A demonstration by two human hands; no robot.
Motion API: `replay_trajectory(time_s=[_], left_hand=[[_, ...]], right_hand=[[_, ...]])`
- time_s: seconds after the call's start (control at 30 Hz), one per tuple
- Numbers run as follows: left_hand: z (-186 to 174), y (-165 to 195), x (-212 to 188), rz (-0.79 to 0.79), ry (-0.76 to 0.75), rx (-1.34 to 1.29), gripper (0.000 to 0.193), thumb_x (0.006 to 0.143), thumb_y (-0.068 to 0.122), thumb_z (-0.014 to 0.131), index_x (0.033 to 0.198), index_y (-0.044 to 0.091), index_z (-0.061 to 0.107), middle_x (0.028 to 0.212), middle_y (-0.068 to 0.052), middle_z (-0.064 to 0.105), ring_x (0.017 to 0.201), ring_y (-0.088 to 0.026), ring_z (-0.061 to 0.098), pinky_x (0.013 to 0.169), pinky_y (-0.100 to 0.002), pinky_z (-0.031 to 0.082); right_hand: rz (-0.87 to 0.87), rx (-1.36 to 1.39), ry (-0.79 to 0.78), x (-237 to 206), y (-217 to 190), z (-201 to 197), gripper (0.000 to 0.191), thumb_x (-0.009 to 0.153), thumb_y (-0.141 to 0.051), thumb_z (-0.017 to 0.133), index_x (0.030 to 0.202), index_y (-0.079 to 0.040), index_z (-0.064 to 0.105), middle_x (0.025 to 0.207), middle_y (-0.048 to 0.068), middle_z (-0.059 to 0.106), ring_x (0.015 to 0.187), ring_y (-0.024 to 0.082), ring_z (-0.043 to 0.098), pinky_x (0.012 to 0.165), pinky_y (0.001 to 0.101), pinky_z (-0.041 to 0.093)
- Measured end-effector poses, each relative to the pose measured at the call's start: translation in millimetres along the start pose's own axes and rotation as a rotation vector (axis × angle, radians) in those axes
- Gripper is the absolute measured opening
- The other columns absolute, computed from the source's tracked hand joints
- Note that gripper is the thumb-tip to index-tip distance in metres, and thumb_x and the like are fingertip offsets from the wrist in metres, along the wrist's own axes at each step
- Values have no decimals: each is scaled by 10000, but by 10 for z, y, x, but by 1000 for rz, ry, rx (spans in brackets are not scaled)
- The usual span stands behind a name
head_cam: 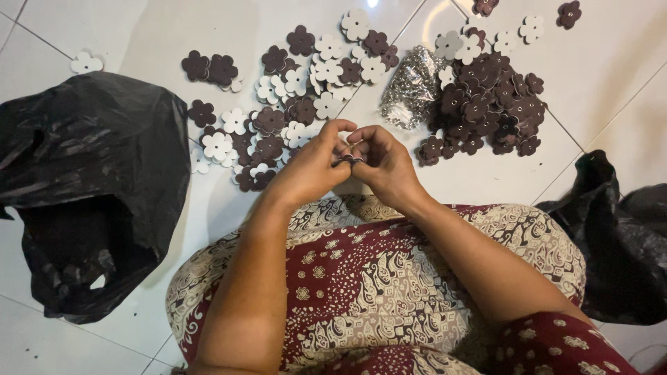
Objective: The person sits on a tiled floor and assembles flower-shaped decorative pieces by inserting small metal fasteners through the center of each piece. The person repeatedly picks up a piece, aligns it, and presses the fastener into place, then sets the assembled piece aside.
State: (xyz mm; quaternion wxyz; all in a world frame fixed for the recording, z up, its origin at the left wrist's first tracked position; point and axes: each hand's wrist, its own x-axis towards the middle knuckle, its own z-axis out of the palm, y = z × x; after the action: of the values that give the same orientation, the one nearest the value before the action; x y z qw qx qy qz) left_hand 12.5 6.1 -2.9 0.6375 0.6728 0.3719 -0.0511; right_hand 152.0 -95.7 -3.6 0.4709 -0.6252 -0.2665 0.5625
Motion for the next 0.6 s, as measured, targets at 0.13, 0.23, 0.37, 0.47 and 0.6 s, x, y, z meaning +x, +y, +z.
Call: replay_trajectory(time_s=[0.13, 0.23, 0.37, 0.47, 0.6], left_hand=[[-29, 42, 21, -54, -38, -19, 505, 935, 105, 640, 1408, 191, 486, 1171, -87, 690, 1058, -202, 705, 927, -317, 581], [-228, 22, -6, 22, 203, -37, 366, 920, 108, 696, 1275, 148, 619, 1202, -63, 711, 1046, -192, 727, 887, -321, 592], [-414, -19, -120, -16, 339, 248, 234, 870, 154, 773, 1096, 122, 725, 1132, -51, 712, 1020, -203, 730, 882, -335, 571], [-372, -18, -153, -41, 251, 400, 287, 779, 189, 852, 1032, 121, 735, 1082, -58, 719, 996, -247, 714, 860, -381, 554], [-283, -58, -156, 19, 271, 628, 382, 610, 171, 931, 941, 116, 747, 1045, -82, 710, 1006, -307, 665, 862, -430, 514]], right_hand=[[46, -40, -18, 53, -46, -94, 363, 870, 86, 655, 1208, -15, 569, 950, 23, 614, 863, 88, 623, 831, 242, 554], [15, -177, 22, 100, -168, -387, 378, 835, 93, 657, 1191, -21, 598, 980, 44, 644, 876, 104, 661, 854, 264, 608], [-83, -452, 290, 92, -463, -989, 365, 865, 103, 667, 1192, -59, 652, 1099, 51, 695, 957, 115, 722, 837, 243, 598], [-209, -620, 441, -38, -571, -1251, 299, 924, 78, 717, 1189, -53, 673, 1159, 89, 709, 1015, 153, 732, 886, 262, 615], [-567, -1193, 505, -75, -490, -1162, 226, 907, 20, 827, 1098, -48, 726, 1103, 140, 694, 1021, 256, 694, 875, 347, 599]])
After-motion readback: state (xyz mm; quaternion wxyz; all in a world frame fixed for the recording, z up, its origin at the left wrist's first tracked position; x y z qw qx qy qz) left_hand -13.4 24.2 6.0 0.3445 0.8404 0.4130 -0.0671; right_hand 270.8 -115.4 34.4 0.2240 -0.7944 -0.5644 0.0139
